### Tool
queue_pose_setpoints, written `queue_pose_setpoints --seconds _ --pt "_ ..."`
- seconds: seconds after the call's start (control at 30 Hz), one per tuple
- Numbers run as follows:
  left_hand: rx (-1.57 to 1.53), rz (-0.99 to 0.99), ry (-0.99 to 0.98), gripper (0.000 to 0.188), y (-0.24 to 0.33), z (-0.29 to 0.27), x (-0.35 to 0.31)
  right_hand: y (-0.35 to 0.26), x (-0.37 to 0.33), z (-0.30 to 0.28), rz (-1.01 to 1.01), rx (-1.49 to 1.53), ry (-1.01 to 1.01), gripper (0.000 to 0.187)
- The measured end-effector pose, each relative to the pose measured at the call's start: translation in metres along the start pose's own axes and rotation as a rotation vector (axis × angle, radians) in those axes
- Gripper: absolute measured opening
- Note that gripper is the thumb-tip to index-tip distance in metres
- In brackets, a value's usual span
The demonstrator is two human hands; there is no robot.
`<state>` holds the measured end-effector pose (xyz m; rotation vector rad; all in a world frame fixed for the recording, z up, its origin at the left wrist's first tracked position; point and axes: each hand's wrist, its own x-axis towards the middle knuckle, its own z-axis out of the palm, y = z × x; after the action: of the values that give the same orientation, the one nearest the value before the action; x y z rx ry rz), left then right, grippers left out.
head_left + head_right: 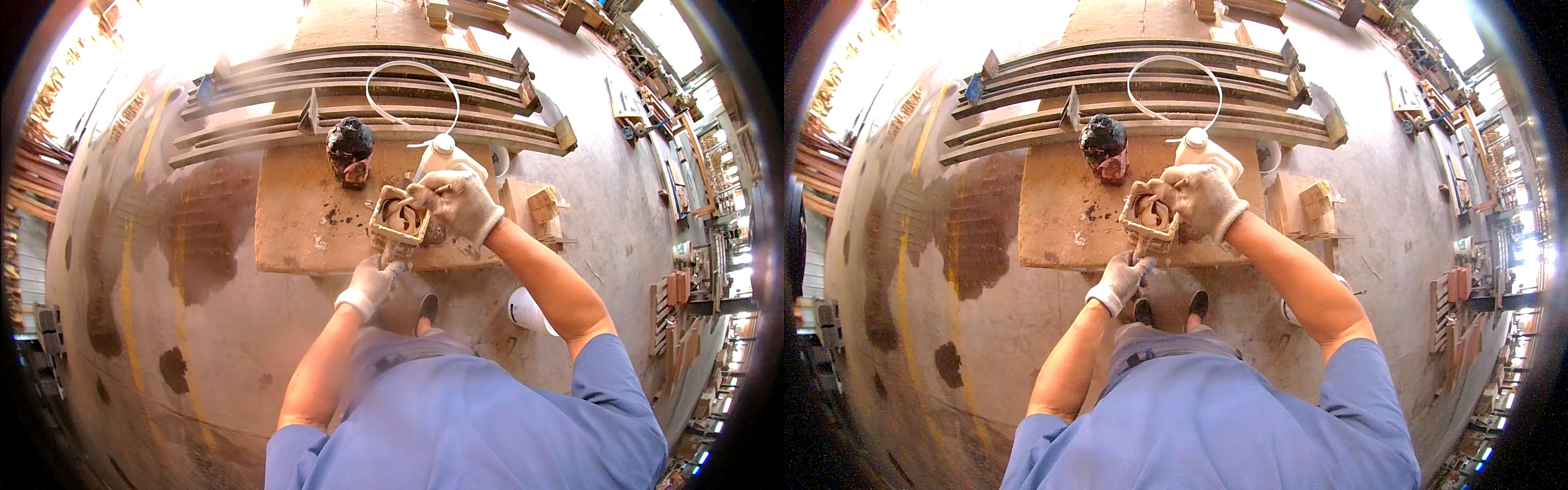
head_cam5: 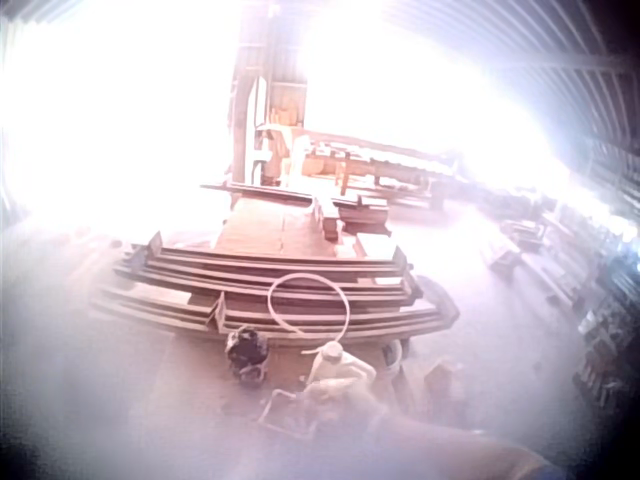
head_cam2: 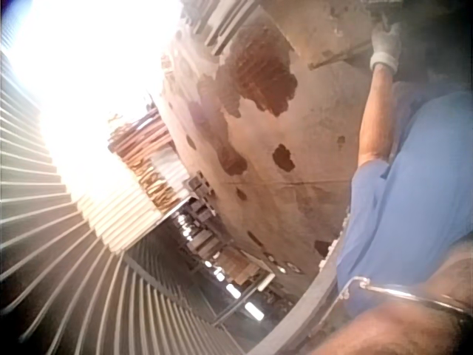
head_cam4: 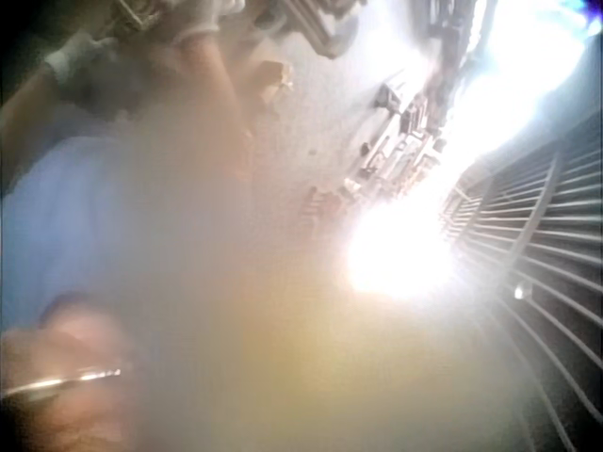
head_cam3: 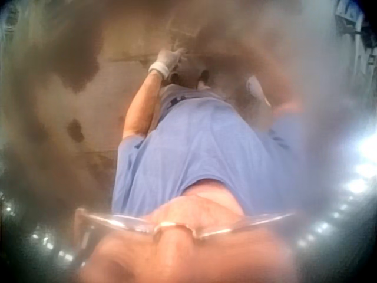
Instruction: The person walks through a workshop carrying a paint tray and brush, then squats to open a large white bucket. They scoop a white powder from the bucket into the tray and add a liquid from a plastic jug, mixing the contents with the brush. Finally, they walk to a workbench and place the tray down.
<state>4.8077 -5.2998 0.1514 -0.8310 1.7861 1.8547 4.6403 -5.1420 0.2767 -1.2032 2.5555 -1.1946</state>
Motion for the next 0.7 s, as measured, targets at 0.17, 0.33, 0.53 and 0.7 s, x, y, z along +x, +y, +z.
queue_pose_setpoints --seconds 0.17,0.33,0.53,0.7 --pt "0.026 0.046 0.014 0.019 -0.003 -0.001 0.003 -0.013 -0.004 -0.007 0.143 0.066 -0.136 0.033" --pt "-0.009 0.062 0.01 0.021 -0.009 -0.001 0.006 0.0 0.0 -0.01 0.018 -0.08 -0.068 0.031" --pt "0.052 0.051 0.019 0.021 -0.001 -0.001 0.002 -0.011 -0.008 0.002 0.118 0.276 -0.103 0.023" --pt "0.019 0.016 0.028 0.022 0.003 0.0 -0.004 0.001 -0.001 -0.006 0.029 -0.124 -0.11 0.028"
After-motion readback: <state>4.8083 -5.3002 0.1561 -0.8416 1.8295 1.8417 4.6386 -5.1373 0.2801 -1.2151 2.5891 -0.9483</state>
